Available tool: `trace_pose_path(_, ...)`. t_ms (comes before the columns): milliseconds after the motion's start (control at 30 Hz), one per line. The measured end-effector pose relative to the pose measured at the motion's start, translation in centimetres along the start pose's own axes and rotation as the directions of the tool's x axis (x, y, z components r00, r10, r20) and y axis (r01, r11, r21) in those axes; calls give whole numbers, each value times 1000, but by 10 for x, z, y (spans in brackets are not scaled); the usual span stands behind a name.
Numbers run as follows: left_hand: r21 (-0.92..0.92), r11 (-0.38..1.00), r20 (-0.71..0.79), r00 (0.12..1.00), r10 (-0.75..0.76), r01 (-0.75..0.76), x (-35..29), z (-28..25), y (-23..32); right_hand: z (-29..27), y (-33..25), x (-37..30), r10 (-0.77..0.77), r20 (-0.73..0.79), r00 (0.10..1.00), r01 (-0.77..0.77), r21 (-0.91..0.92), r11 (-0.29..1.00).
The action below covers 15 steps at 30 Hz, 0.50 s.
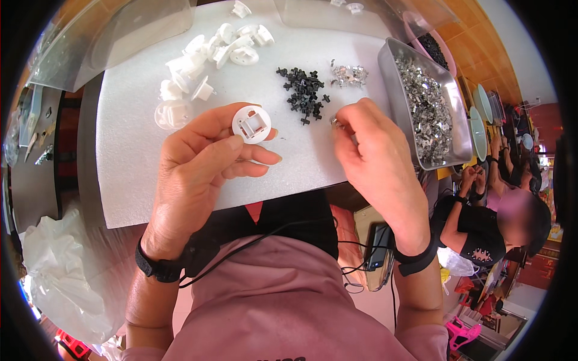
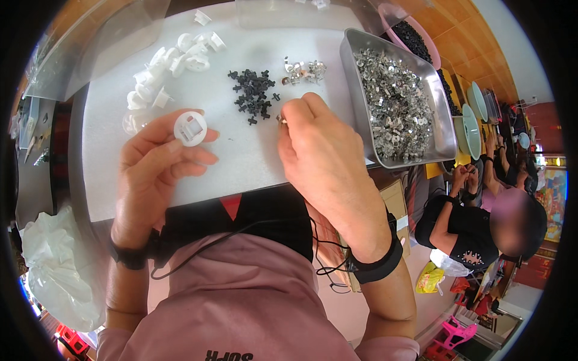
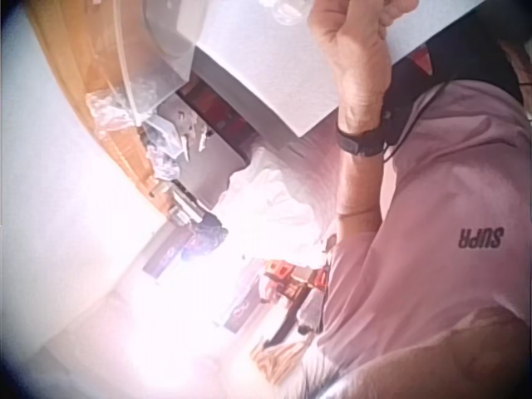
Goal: Manually inserting small black and silver pins into white plastic circular housing components on an assembly line.
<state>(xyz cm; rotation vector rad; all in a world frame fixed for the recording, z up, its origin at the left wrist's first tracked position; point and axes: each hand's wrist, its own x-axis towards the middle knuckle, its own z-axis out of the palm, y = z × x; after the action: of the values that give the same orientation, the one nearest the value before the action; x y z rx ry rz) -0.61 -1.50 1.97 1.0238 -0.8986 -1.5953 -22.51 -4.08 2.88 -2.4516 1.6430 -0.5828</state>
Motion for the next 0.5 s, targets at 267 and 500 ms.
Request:
trace_pose_path(267, 47, 999, 0, 1000, -8, 8, -2, 2, 1, -2, 1, -2, 100, -30, 995, -92, 194, 977)
trace_pose_path(500, 64, 998, -3, 1000, -13, 13, -2, 2, 1, 1, 1, -1, 64, 5, 998, -64, 111, 992)
